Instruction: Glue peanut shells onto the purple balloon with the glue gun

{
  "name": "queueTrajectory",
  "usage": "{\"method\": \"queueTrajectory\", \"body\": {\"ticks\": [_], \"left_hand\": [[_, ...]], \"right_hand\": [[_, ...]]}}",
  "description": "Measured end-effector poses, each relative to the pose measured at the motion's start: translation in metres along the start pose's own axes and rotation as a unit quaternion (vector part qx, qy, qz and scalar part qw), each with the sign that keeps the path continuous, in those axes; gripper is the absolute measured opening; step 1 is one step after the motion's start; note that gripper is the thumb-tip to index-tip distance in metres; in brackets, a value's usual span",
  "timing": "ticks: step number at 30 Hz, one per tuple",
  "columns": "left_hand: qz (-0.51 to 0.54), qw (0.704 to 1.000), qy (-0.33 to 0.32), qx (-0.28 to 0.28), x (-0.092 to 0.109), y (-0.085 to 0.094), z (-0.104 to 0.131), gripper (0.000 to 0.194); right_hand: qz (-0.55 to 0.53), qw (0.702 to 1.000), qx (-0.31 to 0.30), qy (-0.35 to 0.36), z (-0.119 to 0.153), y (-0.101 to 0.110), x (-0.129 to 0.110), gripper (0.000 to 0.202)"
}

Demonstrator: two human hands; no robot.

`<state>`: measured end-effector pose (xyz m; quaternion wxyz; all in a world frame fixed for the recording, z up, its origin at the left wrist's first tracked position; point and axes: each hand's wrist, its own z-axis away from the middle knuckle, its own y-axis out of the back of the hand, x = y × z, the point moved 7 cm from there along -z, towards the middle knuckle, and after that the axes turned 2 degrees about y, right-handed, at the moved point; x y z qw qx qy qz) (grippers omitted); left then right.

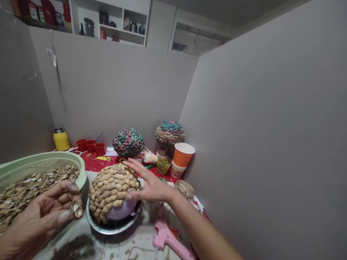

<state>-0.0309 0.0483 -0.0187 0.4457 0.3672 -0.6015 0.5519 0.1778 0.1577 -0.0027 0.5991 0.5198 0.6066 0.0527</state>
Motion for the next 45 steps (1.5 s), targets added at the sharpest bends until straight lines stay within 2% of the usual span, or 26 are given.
{"method": "queueTrajectory", "body": {"ticks": [7, 13, 17, 24, 30, 34, 37, 40, 43, 45], "left_hand": [[-0.013, 1.0, 0.02, -0.001, -0.005, 0.0, -0.005, 0.031], [-0.018, 1.0, 0.022, -0.003, -0.005, 0.0, -0.004, 0.03], [-0.028, 0.999, 0.021, 0.004, -0.005, 0.0, -0.003, 0.031], [-0.036, 0.999, 0.015, 0.033, -0.005, 0.003, -0.004, 0.034], [-0.139, 0.986, -0.045, 0.076, 0.009, 0.007, -0.003, 0.027], [-0.279, 0.949, -0.116, 0.091, 0.026, -0.005, -0.001, 0.017], [-0.396, 0.889, -0.212, 0.089, 0.039, -0.025, 0.0, 0.009], [-0.489, 0.817, -0.295, 0.074, 0.045, -0.046, 0.0, 0.014], [-0.543, 0.763, -0.346, 0.049, 0.045, -0.062, 0.0, 0.016], [-0.566, 0.742, -0.356, 0.037, 0.043, -0.069, -0.002, 0.016]], "right_hand": [[0.0, 1.0, -0.02, 0.003, -0.002, -0.009, 0.004, 0.099], [-0.03, 0.999, 0.022, 0.005, -0.003, -0.009, 0.003, 0.088], [-0.086, 0.995, 0.047, -0.035, -0.004, -0.008, 0.011, 0.083], [-0.114, 0.987, 0.049, -0.103, -0.006, -0.008, 0.018, 0.074], [-0.083, 0.982, 0.08, -0.151, -0.005, -0.007, 0.017, 0.071], [-0.073, 0.982, 0.076, -0.156, -0.003, -0.007, 0.015, 0.07], [-0.07, 0.981, 0.076, -0.162, -0.002, -0.007, 0.014, 0.073], [-0.068, 0.981, 0.075, -0.165, -0.002, -0.008, 0.014, 0.072], [-0.065, 0.981, 0.077, -0.166, -0.002, -0.007, 0.015, 0.072], [-0.063, 0.982, 0.079, -0.161, -0.002, -0.007, 0.016, 0.073]]}}
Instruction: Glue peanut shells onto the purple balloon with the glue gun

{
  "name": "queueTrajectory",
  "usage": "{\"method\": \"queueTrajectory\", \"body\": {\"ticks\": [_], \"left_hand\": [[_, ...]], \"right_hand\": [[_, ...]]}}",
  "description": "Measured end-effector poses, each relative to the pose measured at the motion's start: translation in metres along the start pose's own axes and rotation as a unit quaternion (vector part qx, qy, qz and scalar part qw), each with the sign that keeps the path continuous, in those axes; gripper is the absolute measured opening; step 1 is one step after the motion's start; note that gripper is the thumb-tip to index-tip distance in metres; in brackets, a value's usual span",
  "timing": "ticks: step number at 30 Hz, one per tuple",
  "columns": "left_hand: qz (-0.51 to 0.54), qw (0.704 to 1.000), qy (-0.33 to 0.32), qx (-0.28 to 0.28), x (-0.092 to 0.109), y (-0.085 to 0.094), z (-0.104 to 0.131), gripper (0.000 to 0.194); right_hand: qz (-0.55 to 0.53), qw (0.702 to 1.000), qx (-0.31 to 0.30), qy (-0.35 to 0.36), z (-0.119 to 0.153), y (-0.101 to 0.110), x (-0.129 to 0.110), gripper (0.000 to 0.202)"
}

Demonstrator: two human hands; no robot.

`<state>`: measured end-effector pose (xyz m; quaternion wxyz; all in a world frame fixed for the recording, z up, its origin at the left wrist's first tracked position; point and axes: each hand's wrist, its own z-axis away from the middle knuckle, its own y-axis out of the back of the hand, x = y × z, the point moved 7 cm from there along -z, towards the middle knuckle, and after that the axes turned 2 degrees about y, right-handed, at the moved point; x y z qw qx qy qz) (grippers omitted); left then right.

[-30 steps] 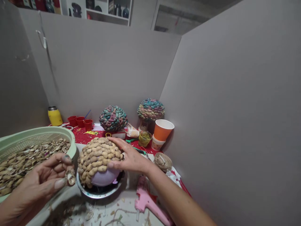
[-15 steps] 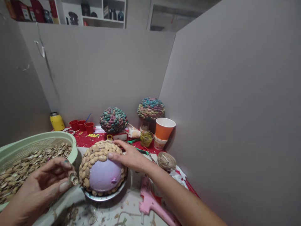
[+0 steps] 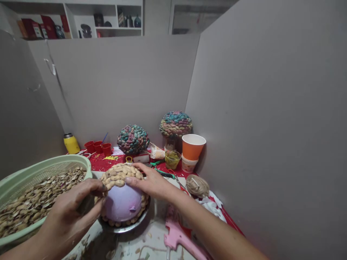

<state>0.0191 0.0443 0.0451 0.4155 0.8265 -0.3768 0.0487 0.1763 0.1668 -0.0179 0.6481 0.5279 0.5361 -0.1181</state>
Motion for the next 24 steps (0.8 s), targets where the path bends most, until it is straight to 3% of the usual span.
{"method": "queueTrajectory", "body": {"ticks": [6, 24], "left_hand": [[-0.05, 0.997, 0.001, -0.059, 0.001, -0.015, -0.007, 0.012], [-0.119, 0.988, -0.064, -0.071, 0.006, -0.026, -0.012, 0.014]], "right_hand": [[0.004, 1.0, 0.007, 0.007, -0.001, 0.001, 0.0, 0.072], [0.008, 1.0, 0.009, 0.015, 0.001, 0.0, 0.0, 0.071]]}}
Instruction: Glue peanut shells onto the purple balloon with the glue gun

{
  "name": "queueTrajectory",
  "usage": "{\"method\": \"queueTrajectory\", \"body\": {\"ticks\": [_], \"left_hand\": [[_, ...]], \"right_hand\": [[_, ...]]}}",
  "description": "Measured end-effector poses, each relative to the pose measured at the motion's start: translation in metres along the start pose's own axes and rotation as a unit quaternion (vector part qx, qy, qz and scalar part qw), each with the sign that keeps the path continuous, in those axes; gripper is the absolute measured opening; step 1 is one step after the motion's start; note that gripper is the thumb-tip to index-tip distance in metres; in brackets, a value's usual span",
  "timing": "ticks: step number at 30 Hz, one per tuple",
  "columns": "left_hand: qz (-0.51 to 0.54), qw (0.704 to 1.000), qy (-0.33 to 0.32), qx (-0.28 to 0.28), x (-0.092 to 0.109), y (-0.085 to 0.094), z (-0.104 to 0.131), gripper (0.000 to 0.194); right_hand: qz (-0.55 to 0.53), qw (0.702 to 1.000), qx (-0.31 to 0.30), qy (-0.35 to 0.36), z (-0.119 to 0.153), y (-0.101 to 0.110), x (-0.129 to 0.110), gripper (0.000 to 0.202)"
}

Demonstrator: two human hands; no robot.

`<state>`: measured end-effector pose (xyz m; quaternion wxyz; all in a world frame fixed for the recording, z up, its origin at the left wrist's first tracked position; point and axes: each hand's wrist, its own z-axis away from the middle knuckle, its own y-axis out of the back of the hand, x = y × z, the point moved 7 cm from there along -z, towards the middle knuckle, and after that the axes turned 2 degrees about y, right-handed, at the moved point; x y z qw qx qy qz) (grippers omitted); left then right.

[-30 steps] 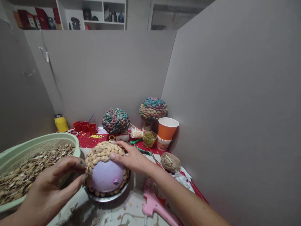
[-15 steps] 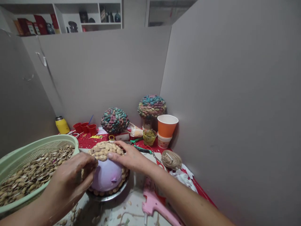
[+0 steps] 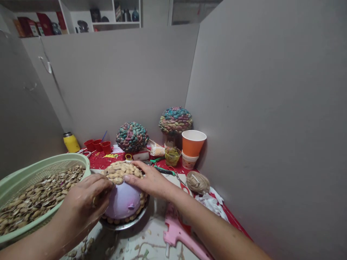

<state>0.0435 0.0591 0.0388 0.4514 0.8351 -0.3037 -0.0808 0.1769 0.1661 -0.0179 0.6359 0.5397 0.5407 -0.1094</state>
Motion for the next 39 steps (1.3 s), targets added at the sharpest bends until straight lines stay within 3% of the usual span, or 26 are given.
{"method": "queueTrajectory", "body": {"ticks": [13, 20, 26, 33, 36, 39], "left_hand": [[0.062, 0.998, -0.009, 0.009, -0.002, -0.001, 0.006, 0.017], [0.09, 0.995, -0.019, 0.039, -0.01, 0.001, 0.012, 0.03], [0.112, 0.991, 0.002, 0.069, -0.017, 0.0, 0.015, 0.022], [0.143, 0.983, -0.02, 0.114, -0.018, 0.003, 0.021, 0.026], [0.167, 0.974, 0.005, 0.152, -0.026, 0.008, 0.025, 0.028], [0.184, 0.966, 0.072, 0.169, -0.042, 0.005, 0.028, 0.028]], "right_hand": [[-0.014, 1.0, 0.008, 0.006, 0.002, 0.001, -0.001, 0.066], [-0.017, 1.0, 0.007, -0.002, 0.003, 0.001, 0.001, 0.069], [-0.038, 0.999, 0.012, 0.009, 0.002, 0.0, 0.003, 0.068], [-0.046, 0.999, 0.013, 0.008, 0.003, -0.002, 0.006, 0.067], [-0.044, 0.999, 0.013, 0.008, 0.003, -0.002, 0.005, 0.068], [-0.048, 0.999, 0.008, 0.009, 0.004, -0.003, 0.005, 0.068]]}}
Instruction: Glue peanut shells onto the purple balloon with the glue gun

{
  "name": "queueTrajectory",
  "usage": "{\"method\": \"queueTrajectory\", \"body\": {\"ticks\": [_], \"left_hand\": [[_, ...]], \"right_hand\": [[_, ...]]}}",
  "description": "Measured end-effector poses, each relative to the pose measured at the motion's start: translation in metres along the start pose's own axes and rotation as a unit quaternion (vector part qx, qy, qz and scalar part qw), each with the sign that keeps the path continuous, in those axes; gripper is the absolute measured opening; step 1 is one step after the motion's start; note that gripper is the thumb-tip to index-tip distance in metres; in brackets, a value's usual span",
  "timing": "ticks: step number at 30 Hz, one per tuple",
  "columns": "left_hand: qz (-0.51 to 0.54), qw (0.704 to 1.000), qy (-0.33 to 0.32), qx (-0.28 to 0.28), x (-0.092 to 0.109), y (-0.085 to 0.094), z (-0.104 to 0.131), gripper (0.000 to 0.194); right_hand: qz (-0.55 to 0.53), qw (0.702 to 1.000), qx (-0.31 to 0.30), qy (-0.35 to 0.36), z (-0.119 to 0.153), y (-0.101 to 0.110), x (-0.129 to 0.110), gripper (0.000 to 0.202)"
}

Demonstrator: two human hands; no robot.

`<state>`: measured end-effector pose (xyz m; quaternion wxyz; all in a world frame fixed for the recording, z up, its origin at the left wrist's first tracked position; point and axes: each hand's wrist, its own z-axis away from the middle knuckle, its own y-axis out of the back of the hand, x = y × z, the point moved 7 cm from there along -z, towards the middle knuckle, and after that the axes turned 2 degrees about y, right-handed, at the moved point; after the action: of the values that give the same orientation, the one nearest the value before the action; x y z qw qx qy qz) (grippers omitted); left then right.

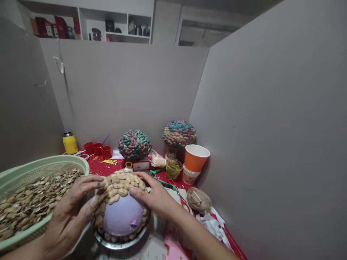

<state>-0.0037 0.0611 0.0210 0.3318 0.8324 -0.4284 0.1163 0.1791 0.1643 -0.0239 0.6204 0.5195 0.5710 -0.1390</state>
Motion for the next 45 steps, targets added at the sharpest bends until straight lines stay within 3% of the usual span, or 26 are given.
{"method": "queueTrajectory", "body": {"ticks": [7, 10, 16, 29, 40, 45], "left_hand": [[0.064, 0.989, 0.098, -0.087, -0.031, -0.026, 0.015, 0.048], [0.075, 0.983, 0.138, -0.096, -0.039, -0.031, 0.018, 0.056], [0.114, 0.965, 0.207, -0.111, -0.044, -0.034, 0.013, 0.055], [0.107, 0.967, 0.205, -0.103, -0.033, -0.033, 0.004, 0.047], [0.117, 0.971, 0.183, -0.096, -0.034, -0.031, 0.009, 0.046], [0.097, 0.97, 0.202, -0.091, -0.033, -0.033, 0.006, 0.046]], "right_hand": [[-0.009, 1.0, -0.002, 0.003, 0.002, -0.001, 0.004, 0.069], [-0.01, 1.0, 0.001, 0.004, 0.002, -0.002, 0.006, 0.071], [-0.003, 1.0, 0.008, 0.0, 0.001, -0.001, 0.007, 0.072], [-0.014, 1.0, 0.007, 0.0, 0.002, -0.001, 0.008, 0.072], [-0.024, 1.0, 0.006, 0.012, 0.003, -0.002, 0.005, 0.07], [-0.022, 1.0, 0.008, 0.008, 0.004, -0.001, 0.005, 0.071]]}}
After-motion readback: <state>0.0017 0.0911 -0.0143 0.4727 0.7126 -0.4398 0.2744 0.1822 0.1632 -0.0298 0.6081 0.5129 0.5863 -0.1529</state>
